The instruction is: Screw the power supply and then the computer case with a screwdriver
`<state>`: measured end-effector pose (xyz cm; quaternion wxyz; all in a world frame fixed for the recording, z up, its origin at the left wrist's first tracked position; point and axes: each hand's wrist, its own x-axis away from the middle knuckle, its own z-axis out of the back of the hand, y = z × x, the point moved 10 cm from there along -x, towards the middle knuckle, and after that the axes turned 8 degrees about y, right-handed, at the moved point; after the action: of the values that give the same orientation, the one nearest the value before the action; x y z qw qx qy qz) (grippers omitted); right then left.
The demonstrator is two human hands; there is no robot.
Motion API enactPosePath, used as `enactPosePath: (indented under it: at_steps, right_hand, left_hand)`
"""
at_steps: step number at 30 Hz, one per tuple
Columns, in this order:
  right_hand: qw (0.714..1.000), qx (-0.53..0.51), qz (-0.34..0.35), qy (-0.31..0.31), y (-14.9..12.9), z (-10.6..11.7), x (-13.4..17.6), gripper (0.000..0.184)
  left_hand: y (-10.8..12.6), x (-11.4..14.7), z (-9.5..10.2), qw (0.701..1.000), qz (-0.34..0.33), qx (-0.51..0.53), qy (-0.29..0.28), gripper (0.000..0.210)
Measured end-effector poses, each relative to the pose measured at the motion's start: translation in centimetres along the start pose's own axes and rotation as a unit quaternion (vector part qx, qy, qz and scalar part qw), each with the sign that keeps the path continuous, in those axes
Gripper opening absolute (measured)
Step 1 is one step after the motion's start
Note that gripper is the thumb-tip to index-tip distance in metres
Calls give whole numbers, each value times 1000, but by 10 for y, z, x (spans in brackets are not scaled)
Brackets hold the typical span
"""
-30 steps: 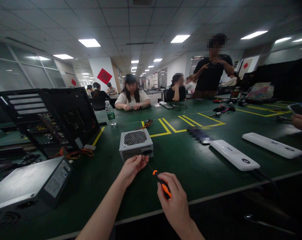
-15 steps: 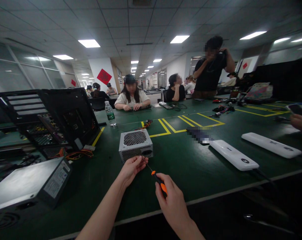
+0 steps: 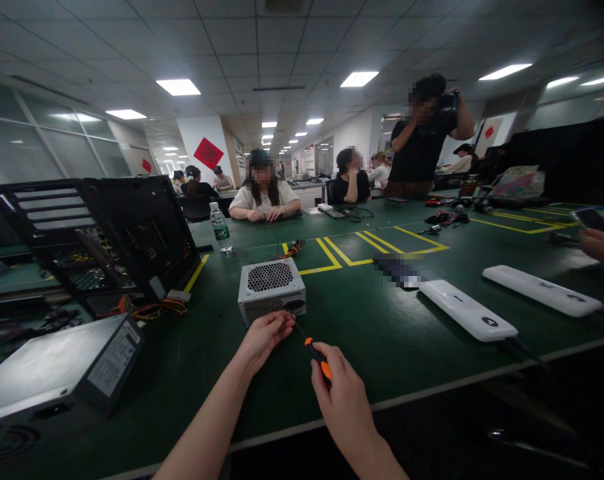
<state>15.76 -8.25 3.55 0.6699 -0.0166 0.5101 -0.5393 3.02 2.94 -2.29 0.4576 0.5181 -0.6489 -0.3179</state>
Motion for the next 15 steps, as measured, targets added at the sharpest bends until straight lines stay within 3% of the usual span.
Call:
enactPosePath:
  at_steps: [15]
  right_hand:
    - [999,29,5,17,-2,0,-4,22]
  left_hand:
    - [2,-1,6,1000,-4,14,22,18]
